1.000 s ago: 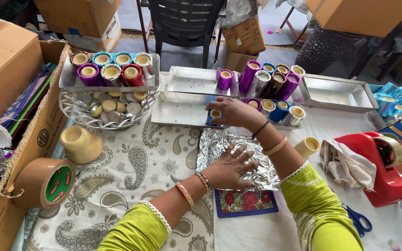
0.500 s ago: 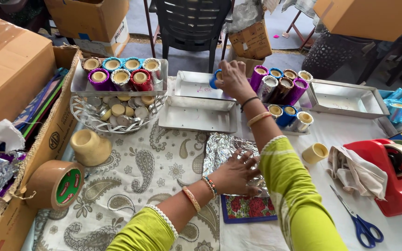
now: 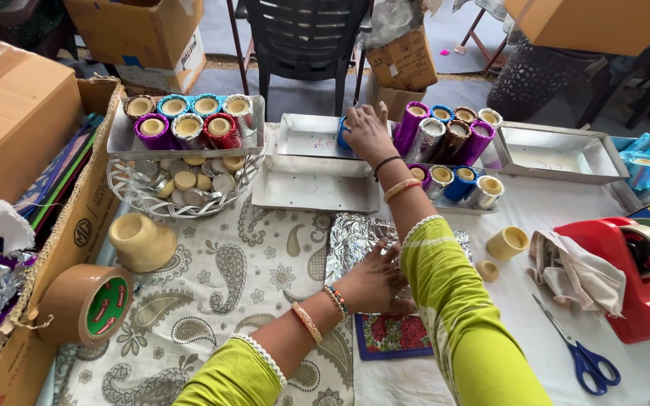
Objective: The person wraps a small, beige cylindrical candle with a sheet of purple metallic foil. They roll the foil around the candle, fold the edges, and secure the wrapping with a piece of clear tape. The finished item is placed on a metal tray with other wrapped candles.
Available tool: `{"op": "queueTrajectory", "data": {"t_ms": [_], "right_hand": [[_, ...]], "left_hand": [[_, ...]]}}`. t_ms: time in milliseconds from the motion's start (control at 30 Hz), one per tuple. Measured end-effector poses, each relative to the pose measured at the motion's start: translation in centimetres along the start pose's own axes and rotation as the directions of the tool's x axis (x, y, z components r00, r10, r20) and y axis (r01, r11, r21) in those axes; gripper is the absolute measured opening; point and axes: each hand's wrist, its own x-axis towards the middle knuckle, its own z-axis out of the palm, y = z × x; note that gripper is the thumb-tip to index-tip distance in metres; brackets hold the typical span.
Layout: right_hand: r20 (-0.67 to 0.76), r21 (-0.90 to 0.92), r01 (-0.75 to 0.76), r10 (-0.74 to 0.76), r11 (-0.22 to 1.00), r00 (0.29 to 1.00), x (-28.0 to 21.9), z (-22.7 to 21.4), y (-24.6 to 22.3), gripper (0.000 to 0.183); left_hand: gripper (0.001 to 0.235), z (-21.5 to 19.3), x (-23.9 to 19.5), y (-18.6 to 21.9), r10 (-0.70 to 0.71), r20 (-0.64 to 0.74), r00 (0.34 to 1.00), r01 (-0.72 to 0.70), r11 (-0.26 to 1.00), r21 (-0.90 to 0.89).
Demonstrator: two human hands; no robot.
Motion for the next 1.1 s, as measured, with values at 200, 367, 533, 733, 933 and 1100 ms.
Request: {"op": "queueTrajectory", "data": {"t_ms": [200, 367, 533, 733, 933, 1100], "right_hand": [[-0.268, 0.107, 0.175, -0.141, 0.979, 0.953, -2.4, -6.4, -0.7, 0.065], [0.158, 0.374, 0.082, -0.15, 0.924, 0.976, -6.5, -11.9, -2.4, 0.03], [0.166, 0.461, 0.382, -0.5, 0.801, 0.85, -11.8, -12.1, -7.4, 0.022], [0.312, 0.243, 0.314, -0.38, 0.918, 0.871, -13.6, -10.5, -10.8, 0.015], [0.124, 0.172, 0.32, -0.343, 0.932, 0.931, -14.8, -12.9, -10.3, 0.01], [-0.047, 0.315, 0.261, -0.26, 0.912, 0.964, -17.4, -20.1, -8.3, 0.009]], "left_hand": [[0.076, -1.0, -0.4, 0.3, 0.005, -0.149, 0.989, -0.021, 0.995, -0.102], [0.079, 1.4, 0.5, -0.3, 0.008, -0.174, 0.985, -0.024, 0.996, -0.089], [0.079, 1.9, 0.7, -0.3, -0.009, -0.114, 0.993, 0.0, 0.997, -0.079], [0.074, -0.7, -0.3, 0.3, 0.02, -0.105, 0.994, -0.026, 0.998, -0.053], [0.081, 0.8, 0.2, -0.4, 0.06, -0.186, 0.981, -0.081, 0.991, -0.105], [0.076, -1.3, 0.1, 0.4, -0.04, 0.007, 0.999, 0.04, 0.995, -0.092]]}}
